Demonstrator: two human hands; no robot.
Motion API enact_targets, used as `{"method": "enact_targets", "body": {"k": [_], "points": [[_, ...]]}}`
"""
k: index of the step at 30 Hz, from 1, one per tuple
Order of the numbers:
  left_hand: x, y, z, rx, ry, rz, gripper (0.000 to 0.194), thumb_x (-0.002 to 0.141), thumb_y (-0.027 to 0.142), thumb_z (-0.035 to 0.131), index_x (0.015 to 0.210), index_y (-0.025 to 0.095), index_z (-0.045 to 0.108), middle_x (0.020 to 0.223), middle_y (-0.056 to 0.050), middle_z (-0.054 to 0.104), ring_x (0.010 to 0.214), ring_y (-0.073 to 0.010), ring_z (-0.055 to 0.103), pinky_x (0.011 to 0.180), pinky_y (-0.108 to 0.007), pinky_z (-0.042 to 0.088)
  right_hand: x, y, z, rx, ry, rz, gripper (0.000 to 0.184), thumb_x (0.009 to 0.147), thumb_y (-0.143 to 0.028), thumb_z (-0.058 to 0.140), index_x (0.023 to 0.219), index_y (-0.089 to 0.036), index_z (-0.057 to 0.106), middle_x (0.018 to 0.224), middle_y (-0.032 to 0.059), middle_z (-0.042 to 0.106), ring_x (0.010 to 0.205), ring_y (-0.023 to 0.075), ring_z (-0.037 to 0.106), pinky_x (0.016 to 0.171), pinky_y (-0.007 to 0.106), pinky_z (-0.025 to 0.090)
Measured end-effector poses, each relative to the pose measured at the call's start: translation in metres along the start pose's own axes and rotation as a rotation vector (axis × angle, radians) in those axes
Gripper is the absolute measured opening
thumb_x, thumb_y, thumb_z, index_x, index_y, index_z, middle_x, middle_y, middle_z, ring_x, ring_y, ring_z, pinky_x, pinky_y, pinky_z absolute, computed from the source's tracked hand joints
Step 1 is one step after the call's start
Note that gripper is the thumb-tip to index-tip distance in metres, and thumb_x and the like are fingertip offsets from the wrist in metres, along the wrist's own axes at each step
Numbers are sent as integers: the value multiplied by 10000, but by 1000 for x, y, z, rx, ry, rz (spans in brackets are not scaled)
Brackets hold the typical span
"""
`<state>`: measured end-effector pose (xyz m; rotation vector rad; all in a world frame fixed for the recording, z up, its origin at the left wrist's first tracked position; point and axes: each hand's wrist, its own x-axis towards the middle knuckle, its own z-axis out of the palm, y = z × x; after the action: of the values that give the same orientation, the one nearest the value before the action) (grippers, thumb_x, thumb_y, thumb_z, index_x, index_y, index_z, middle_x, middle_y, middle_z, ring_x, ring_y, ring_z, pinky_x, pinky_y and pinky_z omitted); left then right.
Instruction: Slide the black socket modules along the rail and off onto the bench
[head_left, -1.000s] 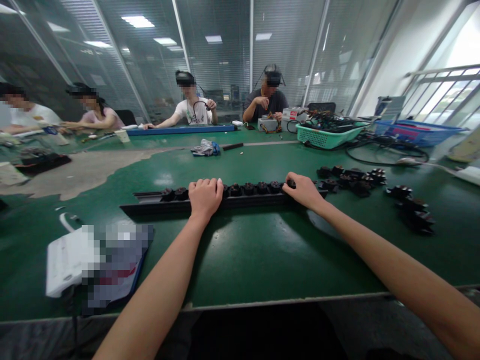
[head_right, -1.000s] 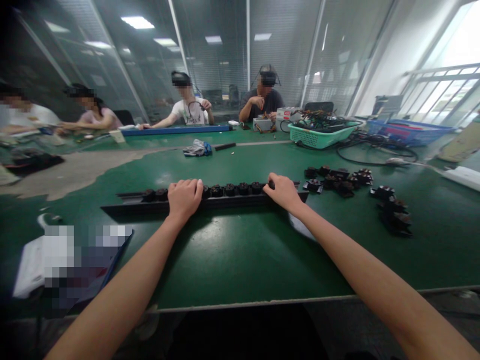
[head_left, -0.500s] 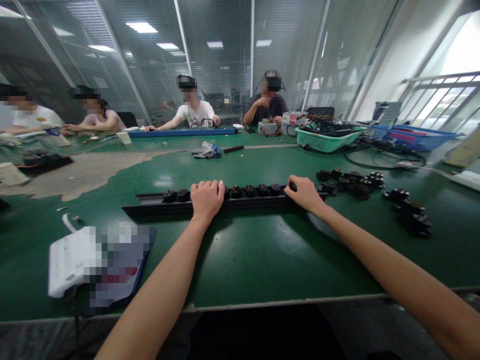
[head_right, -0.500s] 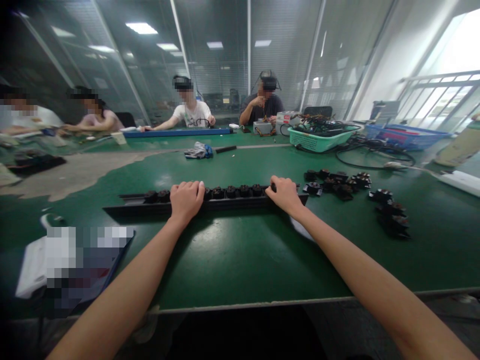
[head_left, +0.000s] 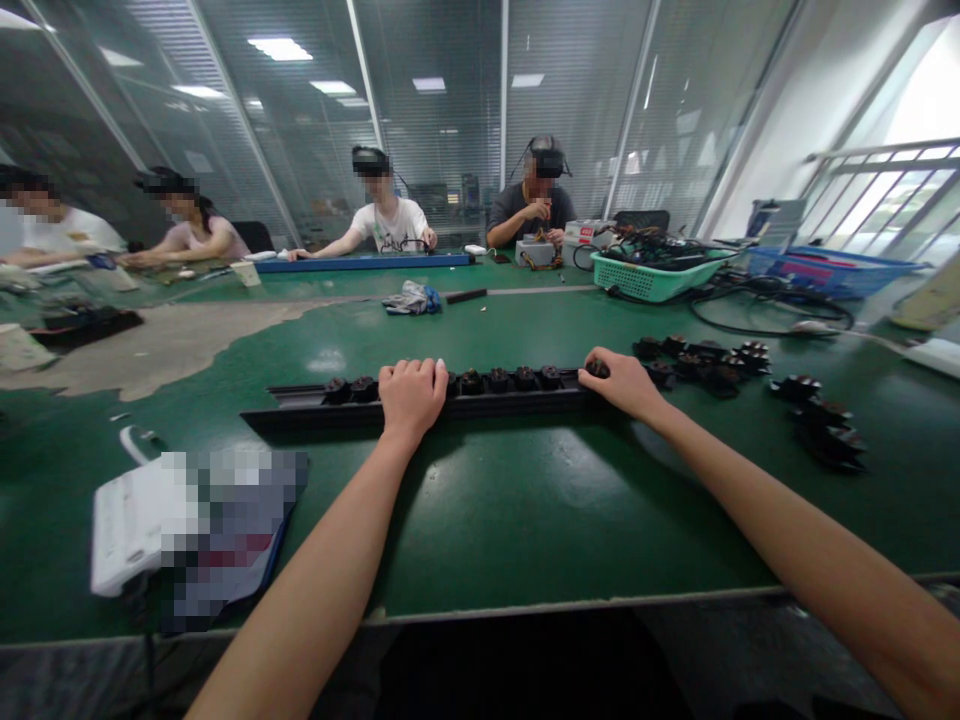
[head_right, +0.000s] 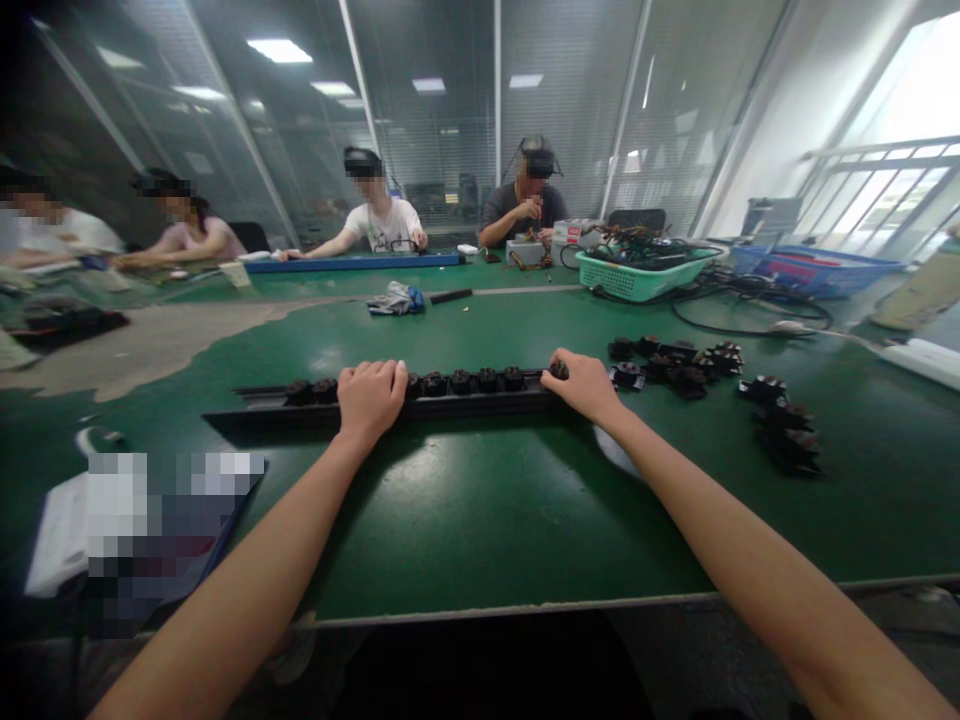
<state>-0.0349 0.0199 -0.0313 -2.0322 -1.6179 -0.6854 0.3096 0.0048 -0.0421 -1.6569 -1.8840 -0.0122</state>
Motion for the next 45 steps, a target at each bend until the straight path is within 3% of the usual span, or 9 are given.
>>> {"method": "enact_targets", "body": {"k": [18,36,45], "points": [[0,1,-2,-8,-12,-9,519,1040,384,237,888,195,696,956,-135,747,942,-297,625,822,-437,335,0,1,1,-167,-17,33,202,855,-403,509,881,-213,572,847,91,676,792,234,604,724,320,404],[0,0,-1,19,14,9,504,1045,383,254,862,201,687,931,-118,753,913,-281,625,796,-422,331,3,12,-6,-136,-54,-7,189,837,-399,503,857,-222,567,799,59,642,744,207,570,708,304,395],[0,0,-1,-4,-2,-4,511,1042,384,253,877,195,699,948,-128,752,926,-292,624,813,-433,330,3,17,-10,-245,-83,21,204,865,-398,493,906,-216,574,833,87,673,805,239,619,731,316,415]]}}
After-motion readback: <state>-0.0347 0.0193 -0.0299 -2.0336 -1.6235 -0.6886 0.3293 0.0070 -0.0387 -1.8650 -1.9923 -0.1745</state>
